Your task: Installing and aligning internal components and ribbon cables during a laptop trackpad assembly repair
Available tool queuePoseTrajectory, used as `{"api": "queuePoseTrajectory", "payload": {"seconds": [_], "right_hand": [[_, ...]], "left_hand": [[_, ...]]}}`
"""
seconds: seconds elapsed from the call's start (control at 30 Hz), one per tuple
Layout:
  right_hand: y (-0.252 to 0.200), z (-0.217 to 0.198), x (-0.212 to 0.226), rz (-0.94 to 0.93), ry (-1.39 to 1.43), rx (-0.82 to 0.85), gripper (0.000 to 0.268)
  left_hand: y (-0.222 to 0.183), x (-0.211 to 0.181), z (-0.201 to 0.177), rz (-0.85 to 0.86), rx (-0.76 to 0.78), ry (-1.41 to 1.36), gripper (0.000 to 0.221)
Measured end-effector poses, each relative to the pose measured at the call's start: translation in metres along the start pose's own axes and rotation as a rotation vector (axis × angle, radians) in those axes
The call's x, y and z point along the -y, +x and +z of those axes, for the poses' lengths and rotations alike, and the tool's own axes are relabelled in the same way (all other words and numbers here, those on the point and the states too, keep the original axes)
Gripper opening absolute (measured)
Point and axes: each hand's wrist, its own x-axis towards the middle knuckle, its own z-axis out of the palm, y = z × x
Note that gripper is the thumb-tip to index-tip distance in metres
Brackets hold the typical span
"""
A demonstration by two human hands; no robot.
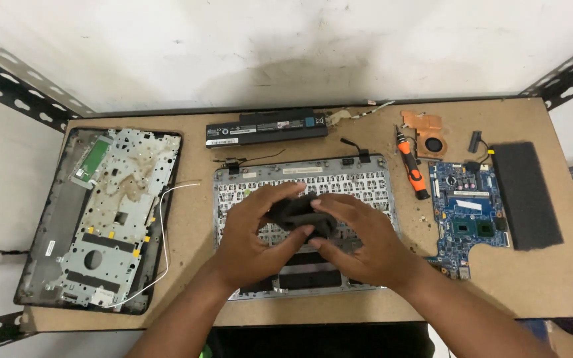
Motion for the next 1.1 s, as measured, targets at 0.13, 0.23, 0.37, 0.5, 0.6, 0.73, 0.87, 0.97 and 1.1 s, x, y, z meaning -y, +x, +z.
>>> {"api": "queuePoseTrajectory", "payload": {"seconds": [0.13,0.23,0.37,0.5,0.6,0.73,0.87,0.97,1.1], "right_hand": [[0.002,-0.004,-0.003,-0.047,-0.002,-0.015,0.045],[0.002,-0.004,-0.001,-0.056,-0.089,-0.019,0.036],[0.004,-0.006,-0.01,-0.005,-0.086,-0.221,0.02],[0.008,-0.018,-0.02,-0.001,-0.148,-0.264,0.014],[0.002,-0.019,-0.028,0.073,-0.17,-0.266,0.009],[-0.004,-0.013,-0.034,0.085,-0.104,-0.293,0.009],[-0.004,-0.015,-0.036,0.084,-0.091,-0.295,0.016],[-0.005,-0.017,-0.037,0.051,-0.082,-0.307,0.02],[0.006,-0.02,-0.025,0.001,-0.177,-0.327,0.014]], "left_hand": [[-0.007,0.005,0.013,0.03,0.01,-0.043,0.042],[-0.008,0.006,0.012,0.034,0.036,-0.119,0.039],[-0.001,-0.001,-0.004,0.074,0.223,0.048,0.06],[0.003,-0.01,-0.016,0.005,0.464,0.297,0.076],[0.002,0.001,-0.013,-0.003,0.515,0.437,0.05],[-0.002,0.02,-0.009,0.104,0.43,0.472,0.041],[-0.002,0.021,-0.007,0.109,0.399,0.449,0.03],[-0.004,0.023,-0.006,0.115,0.373,0.427,0.023],[-0.005,0.03,-0.006,0.153,0.326,0.365,0.018]]}}
